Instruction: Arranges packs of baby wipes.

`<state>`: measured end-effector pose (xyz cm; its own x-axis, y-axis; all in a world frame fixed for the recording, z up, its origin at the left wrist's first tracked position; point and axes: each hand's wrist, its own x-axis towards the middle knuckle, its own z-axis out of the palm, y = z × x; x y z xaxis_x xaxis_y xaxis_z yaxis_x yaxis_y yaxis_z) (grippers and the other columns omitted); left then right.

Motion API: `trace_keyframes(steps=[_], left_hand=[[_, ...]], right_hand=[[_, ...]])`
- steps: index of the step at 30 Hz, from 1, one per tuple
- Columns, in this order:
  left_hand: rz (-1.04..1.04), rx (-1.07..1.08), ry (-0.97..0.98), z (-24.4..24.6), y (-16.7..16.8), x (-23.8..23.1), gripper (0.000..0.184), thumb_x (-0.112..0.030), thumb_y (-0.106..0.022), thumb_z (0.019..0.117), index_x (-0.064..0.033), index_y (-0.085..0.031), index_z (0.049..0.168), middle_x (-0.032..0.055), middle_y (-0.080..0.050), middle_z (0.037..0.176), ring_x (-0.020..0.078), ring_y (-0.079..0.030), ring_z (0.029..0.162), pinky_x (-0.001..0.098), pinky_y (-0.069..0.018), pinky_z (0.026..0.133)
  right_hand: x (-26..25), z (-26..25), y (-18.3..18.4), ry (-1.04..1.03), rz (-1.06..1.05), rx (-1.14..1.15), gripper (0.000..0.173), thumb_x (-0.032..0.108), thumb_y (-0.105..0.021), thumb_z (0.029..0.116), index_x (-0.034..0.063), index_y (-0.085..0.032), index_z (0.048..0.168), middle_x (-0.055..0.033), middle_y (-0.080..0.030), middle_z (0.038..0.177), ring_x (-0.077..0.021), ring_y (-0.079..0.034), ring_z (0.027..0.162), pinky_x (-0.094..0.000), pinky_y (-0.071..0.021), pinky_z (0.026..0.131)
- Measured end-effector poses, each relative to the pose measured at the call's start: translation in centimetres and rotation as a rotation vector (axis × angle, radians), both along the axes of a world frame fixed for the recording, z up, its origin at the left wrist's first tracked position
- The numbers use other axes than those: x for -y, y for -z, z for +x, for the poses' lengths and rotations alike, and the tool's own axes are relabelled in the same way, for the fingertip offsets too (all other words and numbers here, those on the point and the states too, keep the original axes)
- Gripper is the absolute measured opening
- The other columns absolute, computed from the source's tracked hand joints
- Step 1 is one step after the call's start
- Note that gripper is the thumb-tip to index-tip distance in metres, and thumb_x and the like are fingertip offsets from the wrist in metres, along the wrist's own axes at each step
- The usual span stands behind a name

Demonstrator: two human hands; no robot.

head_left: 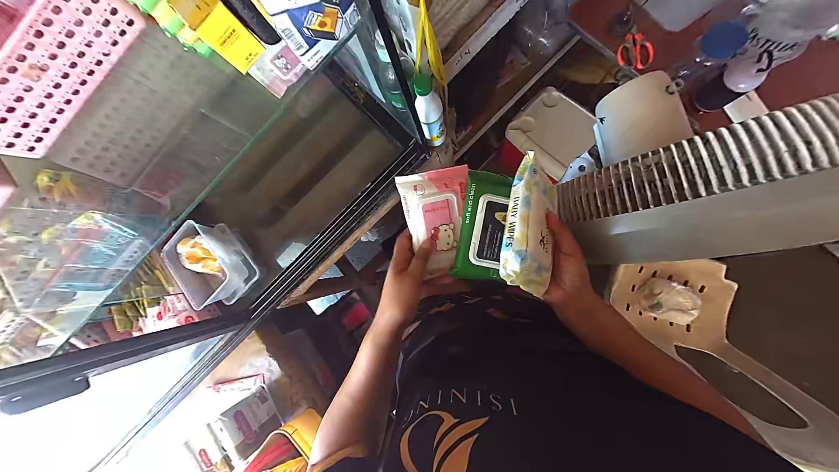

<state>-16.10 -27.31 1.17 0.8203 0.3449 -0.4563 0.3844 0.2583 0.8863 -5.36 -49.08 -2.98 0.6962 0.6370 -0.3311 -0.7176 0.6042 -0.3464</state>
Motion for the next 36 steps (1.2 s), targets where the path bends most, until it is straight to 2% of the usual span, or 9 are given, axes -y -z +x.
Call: trace_keyframes(steps=[5,10,16,19,21,24,32,34,36], left_hand=[[0.427,-0.035,-0.174,2.4,0.7,-10.9,0.044,-0.03,-0.055,0.1052,-0.0008,-0.049,0.137,0.0127,-0.069,0.111,0.0202,-0.073,0.089,0.0411,-0.0646,0.075],[1.025,-0.181,-0.051,10.2,1.7,-25.9,0.068,-0.04,-0.071,0.0951,0.0066,-0.049,0.139,0.0294,-0.062,0.126,0.0393,-0.064,0.115,0.0576,-0.0516,0.1],[1.397,-0.32,0.101,22.4,6.3,-37.1,0.068,-0.058,-0.06,0.0963,-0.0059,-0.059,0.14,0.0244,-0.06,0.139,0.0414,-0.054,0.133,0.064,-0.0403,0.11],[1.579,-0.383,-0.006,25.2,6.0,-34.0,0.071,-0.054,-0.056,0.0995,0.0034,-0.055,0.142,0.0289,-0.059,0.139,0.0414,-0.055,0.133,0.0595,-0.0416,0.111],[1.222,-0.698,-0.045,26.5,-0.7,-26.2,0.073,-0.032,-0.059,0.1041,0.0049,-0.027,0.158,0.0249,-0.028,0.164,0.0331,-0.025,0.155,0.0465,-0.0166,0.126],[1.309,-0.533,-0.216,25.7,-1.3,-22.6,0.071,-0.026,-0.061,0.1013,0.0117,-0.031,0.154,0.0315,-0.03,0.161,0.0366,-0.026,0.154,0.0415,-0.0122,0.126],[1.34,-0.661,-0.09,25.4,-2.6,-19.9,0.074,-0.037,-0.056,0.1026,0.0135,-0.034,0.152,0.0357,-0.026,0.16,0.0438,-0.019,0.154,0.0526,-0.003,0.126],[1.395,-0.716,-0.084,24.9,-1.2,-21.9,0.084,-0.052,-0.05,0.1035,0.0104,-0.028,0.156,0.0341,-0.023,0.163,0.044,-0.018,0.155,0.0545,-0.0044,0.126],[1.655,-0.151,-0.456,22.6,6.5,-27.5,0.093,-0.056,-0.059,0.0938,0.0212,-0.043,0.142,0.0467,-0.038,0.146,0.0589,-0.033,0.142,0.0584,-0.0135,0.123]], right_hand=[[-0.7,-0.2,-1.1,0.045,-0.083,0.05,0.034,0.046,-0.054,0.1037,0.0198,-0.066,0.123,-0.0021,-0.075,0.105,-0.0107,-0.074,0.094,-0.0322,-0.0646,0.079],[-1.7,-0.8,-2.0,0.167,-0.011,0.124,0.032,0.042,-0.059,0.1017,0.0205,-0.07,0.122,0.0003,-0.076,0.107,-0.0076,-0.074,0.097,-0.0294,-0.0634,0.083],[-3.6,-2.0,-1.0,0.36,-0.116,0.167,0.033,0.044,-0.064,0.0979,0.0235,-0.069,0.123,0.0046,-0.075,0.108,-0.0044,-0.072,0.098,-0.0266,-0.0629,0.083],[-5.0,-2.8,-0.1,0.456,-0.185,0.143,0.034,0.046,-0.065,0.0965,0.0243,-0.069,0.122,0.0049,-0.075,0.108,-0.0042,-0.072,0.099,-0.0263,-0.0627,0.084],[-5.8,-3.2,0.4,0.485,-0.218,0.12,0.034,0.047,-0.066,0.0956,0.0251,-0.07,0.121,0.0051,-0.076,0.108,-0.0046,-0.073,0.098,-0.0266,-0.0627,0.083],[-6.7,-3.4,0.5,0.52,-0.219,0.093,0.032,0.046,-0.065,0.0964,0.0252,-0.07,0.121,0.005,-0.076,0.106,-0.0048,-0.073,0.096,-0.027,-0.0631,0.082],[-6.5,-2.9,-0.1,0.561,0.011,0.043,0.035,0.04,-0.067,0.0971,0.0161,-0.068,0.123,-0.0051,-0.075,0.108,-0.0133,-0.074,0.097,-0.0344,-0.0637,0.083],[-5.9,-2.7,-0.6,0.534,0.002,0.037,0.036,0.041,-0.068,0.0959,0.0166,-0.068,0.123,-0.0054,-0.075,0.108,-0.0139,-0.074,0.097,-0.0356,-0.0638,0.083],[-5.2,-2.4,-1.2,0.497,-0.04,0.043,0.037,0.042,-0.068,0.0965,0.0166,-0.066,0.124,-0.0056,-0.074,0.108,-0.0144,-0.074,0.097,-0.0357,-0.0639,0.083]])
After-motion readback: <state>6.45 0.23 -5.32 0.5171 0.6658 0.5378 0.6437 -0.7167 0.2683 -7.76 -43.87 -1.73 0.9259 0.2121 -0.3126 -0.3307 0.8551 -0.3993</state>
